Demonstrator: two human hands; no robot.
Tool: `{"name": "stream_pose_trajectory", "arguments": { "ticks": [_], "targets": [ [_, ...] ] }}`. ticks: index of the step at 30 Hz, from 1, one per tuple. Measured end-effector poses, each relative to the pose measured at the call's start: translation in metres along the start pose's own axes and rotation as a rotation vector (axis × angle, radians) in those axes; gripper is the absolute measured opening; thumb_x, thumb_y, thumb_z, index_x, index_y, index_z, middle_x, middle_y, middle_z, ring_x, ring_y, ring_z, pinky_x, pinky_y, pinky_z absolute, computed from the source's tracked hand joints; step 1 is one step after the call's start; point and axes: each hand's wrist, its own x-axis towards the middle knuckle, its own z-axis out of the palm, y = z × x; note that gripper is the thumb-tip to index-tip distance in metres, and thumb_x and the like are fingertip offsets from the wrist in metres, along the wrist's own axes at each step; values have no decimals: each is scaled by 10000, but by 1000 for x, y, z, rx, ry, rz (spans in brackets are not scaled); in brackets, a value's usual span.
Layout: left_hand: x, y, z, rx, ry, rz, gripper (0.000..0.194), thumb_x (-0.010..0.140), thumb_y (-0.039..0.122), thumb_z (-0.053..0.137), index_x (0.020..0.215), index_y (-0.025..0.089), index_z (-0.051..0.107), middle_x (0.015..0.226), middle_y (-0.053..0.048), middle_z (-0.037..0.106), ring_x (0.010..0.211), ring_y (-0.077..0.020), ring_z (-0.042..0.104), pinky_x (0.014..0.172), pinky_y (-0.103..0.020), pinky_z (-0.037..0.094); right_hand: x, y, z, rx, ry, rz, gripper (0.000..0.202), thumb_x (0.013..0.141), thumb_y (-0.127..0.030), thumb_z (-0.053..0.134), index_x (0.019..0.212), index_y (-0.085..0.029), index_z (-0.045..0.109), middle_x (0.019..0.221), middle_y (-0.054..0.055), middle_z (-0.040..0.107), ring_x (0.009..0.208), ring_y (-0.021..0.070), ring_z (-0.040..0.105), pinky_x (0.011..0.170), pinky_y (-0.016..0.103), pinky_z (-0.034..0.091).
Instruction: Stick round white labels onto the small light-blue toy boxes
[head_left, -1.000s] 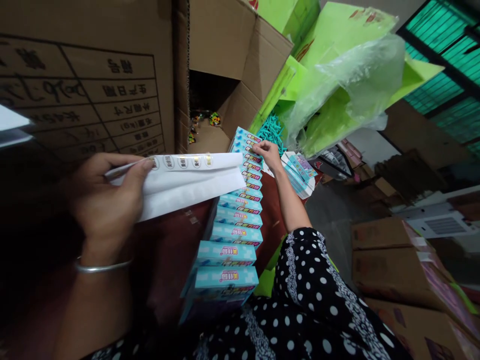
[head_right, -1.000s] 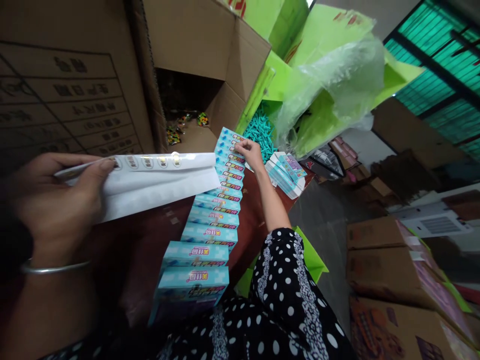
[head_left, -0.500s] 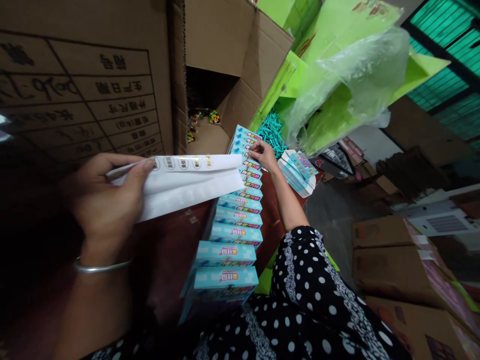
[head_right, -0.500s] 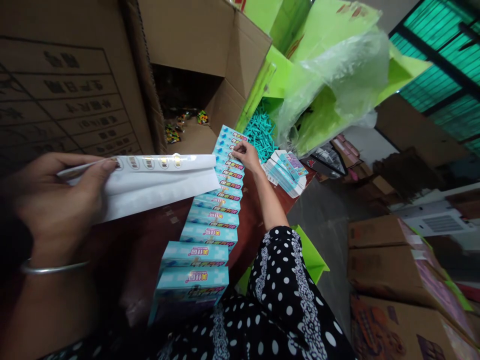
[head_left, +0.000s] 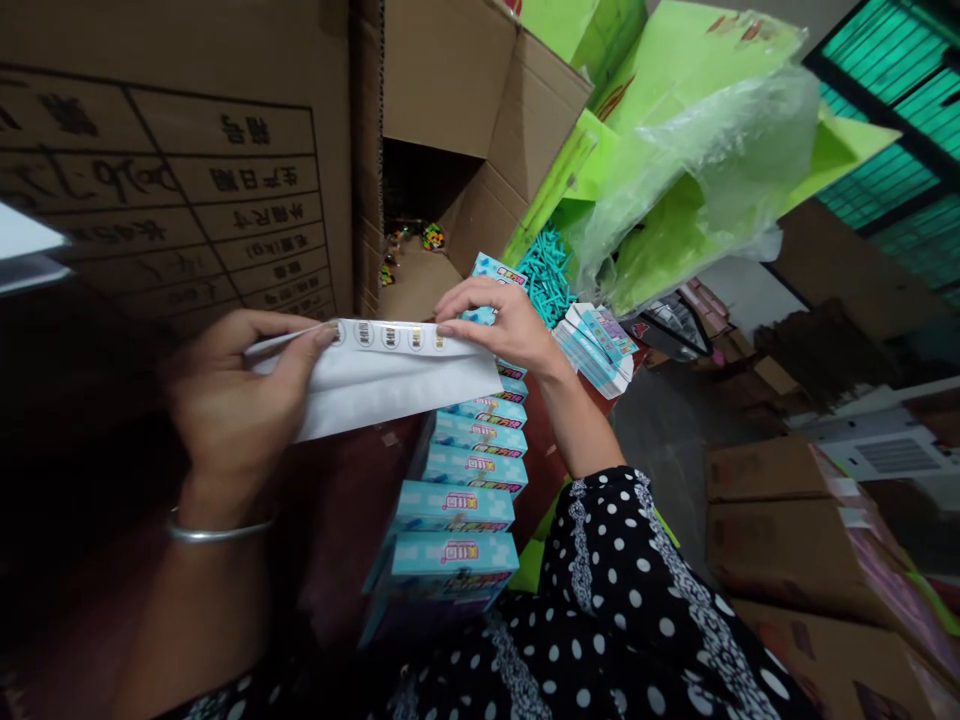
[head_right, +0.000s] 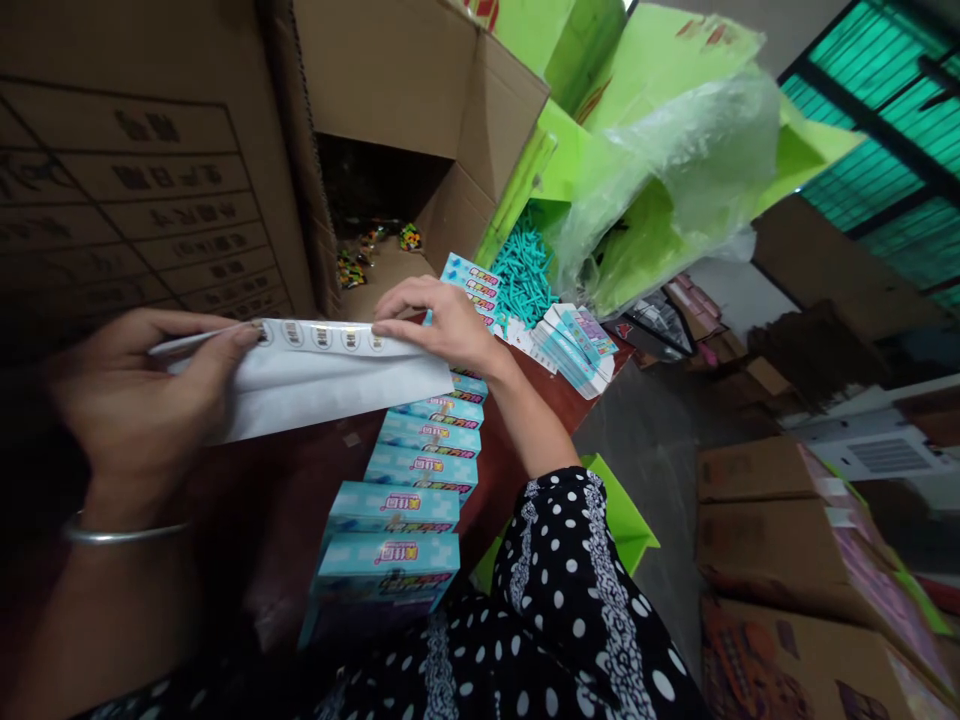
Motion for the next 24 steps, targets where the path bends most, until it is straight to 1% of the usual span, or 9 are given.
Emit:
{"name": "stream_pose_trajectory", "arguments": {
  "ticks": [4,5,7,9,11,14,17,21,24],
  "targets": [
    [3,0,-2,5,-7,-39,231,856,458,817,882,232,855,875,-42,834,835,-221,762,751,-329,533,-3,-12,7,25,58,-59,352,1001,-578,770,848,-265,819,977,4,820,1017,186,748,1047,412,574],
    [3,0,-3,11,-5,-53,228,850,453,818,882,231,855,876,-46,834,838,-226,763,760,-335,536,-3,-12,6,50,89,-67,337,1000,-569,773,846,-272,818,972,-2,815,1013,183,748,1042,410,579],
    [4,-1,-4,26,5,-68,232,843,455,817,886,230,856,888,-53,835,855,-239,767,794,-356,544,-2,-3,-1,109,215,-54,329,995,-575,777,871,-272,812,985,-2,800,1017,183,746,1035,409,589],
    [5,-2,-5,35,21,-72,242,839,466,821,893,233,858,902,-56,836,875,-252,771,826,-376,549,1,21,-15,143,378,5,360,988,-611,769,921,-258,799,1017,7,782,1034,186,742,1034,410,596],
    [5,-3,-7,36,31,-81,250,837,472,826,905,234,858,914,-57,838,884,-260,774,846,-391,558,4,59,-33,144,498,102,398,953,-641,788,955,-242,781,1035,19,773,1034,189,734,1014,401,604],
    [5,-5,-7,40,28,-78,252,844,474,827,910,233,855,927,-58,844,899,-263,780,866,-396,566,5,122,-57,127,544,296,427,809,-603,911,870,-219,732,928,30,767,913,193,715,904,372,607],
    [5,-8,-7,44,7,-61,228,858,459,822,909,238,853,929,-48,847,897,-254,783,859,-380,564,-1,167,-66,101,539,500,390,737,-462,962,754,-208,667,788,27,732,797,191,680,815,358,580],
    [5,-9,-6,60,0,-65,258,858,469,823,916,220,858,936,-72,851,887,-256,783,831,-371,556,-11,195,-62,115,518,622,303,698,-303,942,696,-200,657,732,17,733,737,170,659,760,319,548],
    [6,-9,-5,67,10,-63,270,842,478,825,896,215,857,921,-83,850,872,-265,781,797,-374,546,-14,205,-59,121,500,627,289,687,-282,934,684,-205,656,705,0,723,696,152,634,722,299,530]
  ]
}}
